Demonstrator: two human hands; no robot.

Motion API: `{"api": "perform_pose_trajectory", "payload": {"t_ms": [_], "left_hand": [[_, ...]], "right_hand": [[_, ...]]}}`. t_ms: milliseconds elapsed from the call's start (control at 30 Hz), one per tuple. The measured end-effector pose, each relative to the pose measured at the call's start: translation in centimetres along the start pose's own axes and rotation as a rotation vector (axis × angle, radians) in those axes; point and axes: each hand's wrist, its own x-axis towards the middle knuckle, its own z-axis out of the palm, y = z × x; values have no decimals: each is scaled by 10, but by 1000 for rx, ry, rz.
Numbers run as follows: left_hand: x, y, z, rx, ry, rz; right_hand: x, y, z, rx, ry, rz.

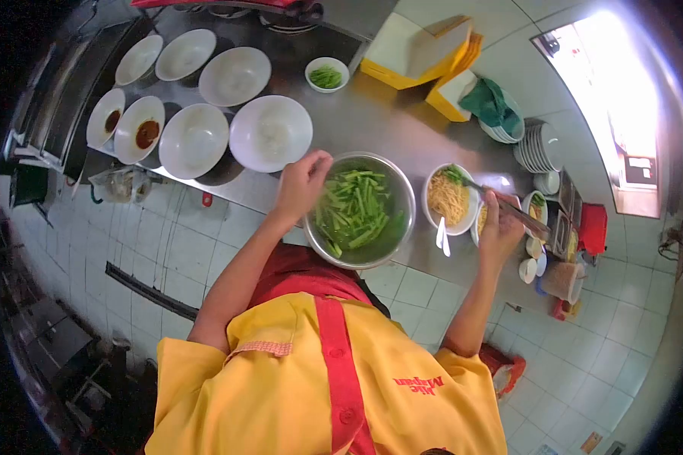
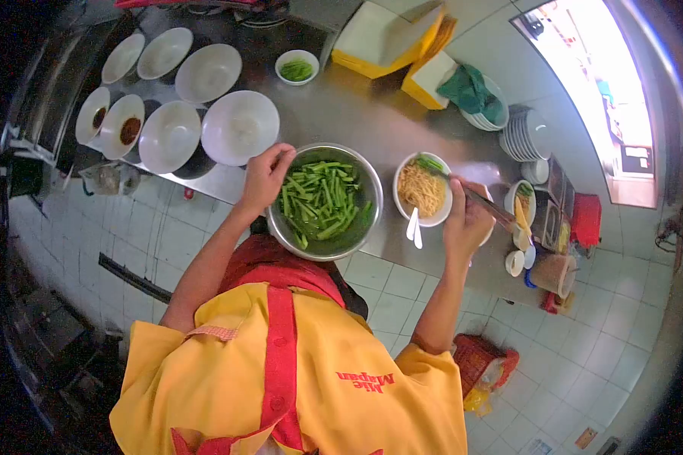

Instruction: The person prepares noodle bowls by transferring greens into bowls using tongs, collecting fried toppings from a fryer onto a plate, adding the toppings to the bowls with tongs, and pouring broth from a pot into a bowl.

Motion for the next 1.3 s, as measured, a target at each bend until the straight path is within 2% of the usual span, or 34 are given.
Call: {"api": "perform_pose_trajectory", "payload": {"t_ms": [33, 100, 167, 267, 367, 400, 500, 567, 633, 667, 700, 767, 800, 867, 900, 967, 1100, 1300], "left_hand": [[0, -1, 1, -10, -10, 5], [0, -5, -1, 35, -27, -19], [0, -8, 2, 23, -3, 16], [0, -5, 0, 22, -16, -6], [1, -5, 1, 26, 25, 29], [2, -2, 0, 36, 12, 7], [0, -3, 1, 36, -15, -18], [-1, -4, 1, 29, -18, -18], [0, -2, 0, 58, -40, -71], [2, -4, 0, 68, -22, -76], [1, -7, 3, 20, -2, -23], [-2, -8, 3, -14, 19, 22], [-2, -7, 4, -28, 11, 4], [-1, 0, -2, 21, -44, -42], [-1, -2, -2, 18, -43, -43], [-1, -6, 0, 28, -20, -2], [-1, -1, -4, -5, -29, -13], [-1, -2, -2, 24, -44, -13]], "right_hand": [[8, 17, -7, -110, 7, -80], [16, 56, -11, -75, -22, -109], [16, 83, -8, -486, -116, -348], [5, 110, -7, -394, -241, -365], [1, 91, -10, -304, -156, -320], [3, 82, -14, -388, -136, -353], [6, 95, -11, -338, -92, -273], [5, 100, -8, -400, -136, -300], [4, 86, 1, -442, -112, -298], [3, 76, 5, -427, -18, -340], [-2, 59, 9, -412, -33, -341], [-17, 20, 18, -244, 90, -178], [-28, 8, 23, -237, 84, -172], [-45, -11, 35, -410, -96, -114], [-52, -16, 45, -413, -97, -115], [-62, -23, 60, -301, -110, 19], [-68, -16, 61, -363, -61, -30], [-69, -16, 63, -455, -133, -119]]}}
